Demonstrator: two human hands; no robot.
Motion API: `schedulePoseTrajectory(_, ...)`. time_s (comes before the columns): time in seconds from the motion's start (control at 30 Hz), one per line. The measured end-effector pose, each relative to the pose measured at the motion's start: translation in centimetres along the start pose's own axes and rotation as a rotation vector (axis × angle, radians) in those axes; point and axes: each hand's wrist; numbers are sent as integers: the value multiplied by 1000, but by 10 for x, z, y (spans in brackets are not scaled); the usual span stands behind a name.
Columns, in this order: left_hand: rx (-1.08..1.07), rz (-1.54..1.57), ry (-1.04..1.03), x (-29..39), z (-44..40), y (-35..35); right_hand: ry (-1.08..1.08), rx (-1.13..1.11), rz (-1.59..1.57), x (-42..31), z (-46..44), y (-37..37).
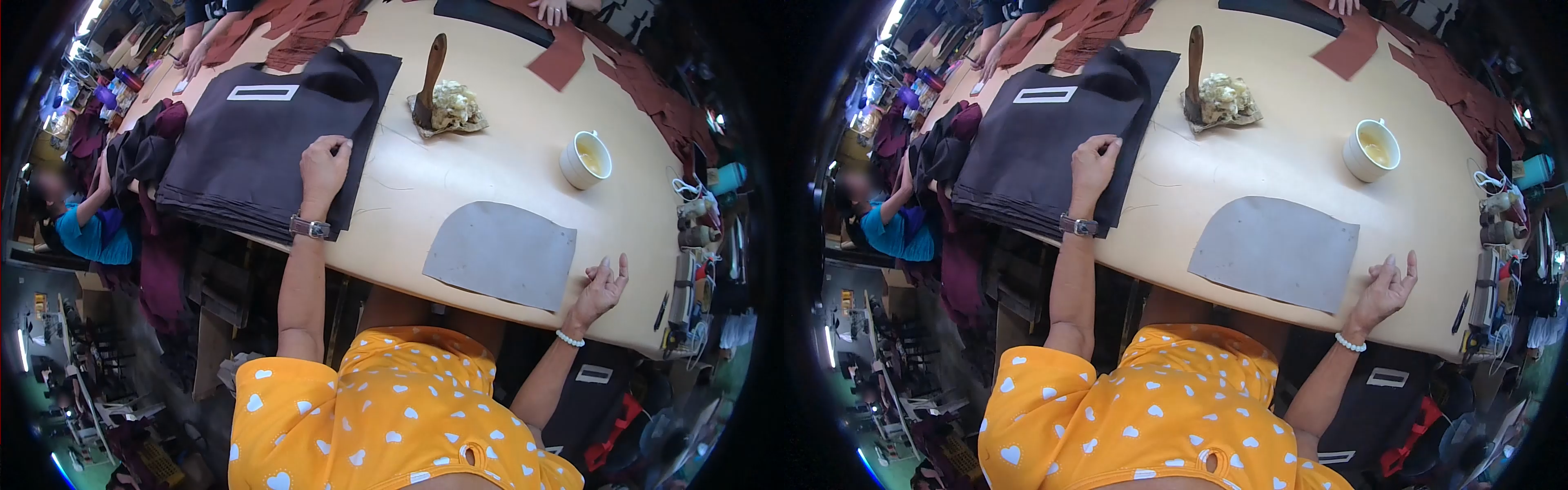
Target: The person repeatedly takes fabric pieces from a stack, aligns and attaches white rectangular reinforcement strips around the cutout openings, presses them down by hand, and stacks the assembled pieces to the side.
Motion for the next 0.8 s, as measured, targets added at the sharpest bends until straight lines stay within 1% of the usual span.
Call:
schedulePoseTrajectory(0.03,-30,83,68,-1,-3,3,0,1,6,0,0,0)
schedulePoseTrajectory(0.13,-46,666,-62,-14,-19,20,27,77,6,-3,-1,-5)
schedulePoseTrajectory(0.17,-95,774,-54,-14,-21,36,27,76,1,-3,-1,-5)
schedulePoseTrajectory(0.2,-187,1100,-32,-20,-24,49,26,75,-5,-3,-1,-5)
schedulePoseTrajectory(0.27,-216,1391,-36,19,-13,72,34,58,-10,-1,0,-3)
schedulePoseTrajectory(0.33,-242,1375,-56,29,-11,78,50,29,-12,2,0,1)
schedulePoseTrajectory(0.37,-255,1367,-65,31,-10,79,17,23,-18,1,1,1)
schedulePoseTrajectory(0.47,-254,974,-120,18,-13,56,-53,13,-18,-6,3,1)
schedulePoseTrajectory(0.5,-227,789,-183,7,-17,39,-58,15,-8,-7,3,1)
schedulePoseTrajectory(0.53,-286,861,-111,1,-17,24,-62,16,2,-8,3,0)
schedulePoseTrajectory(0.6,-304,1043,60,-10,-17,2,18,16,-6,6,1,4)
schedulePoseTrajectory(0.63,-267,1039,69,-15,-17,-4,58,18,-9,10,1,5)
schedulePoseTrajectory(0.7,-193,1030,84,-16,-18,-9,42,34,-4,7,1,4)
schedulePoseTrajectory(0.8,-180,1098,111,1,-10,-10,29,30,63,4,4,3)
Point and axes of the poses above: each hand's wrist, its own z-axis away from the middle knuckle, its own y-axis out of the back of the hand, x = y × z, and after that the axes turned 15 degrees about -x, right-handed
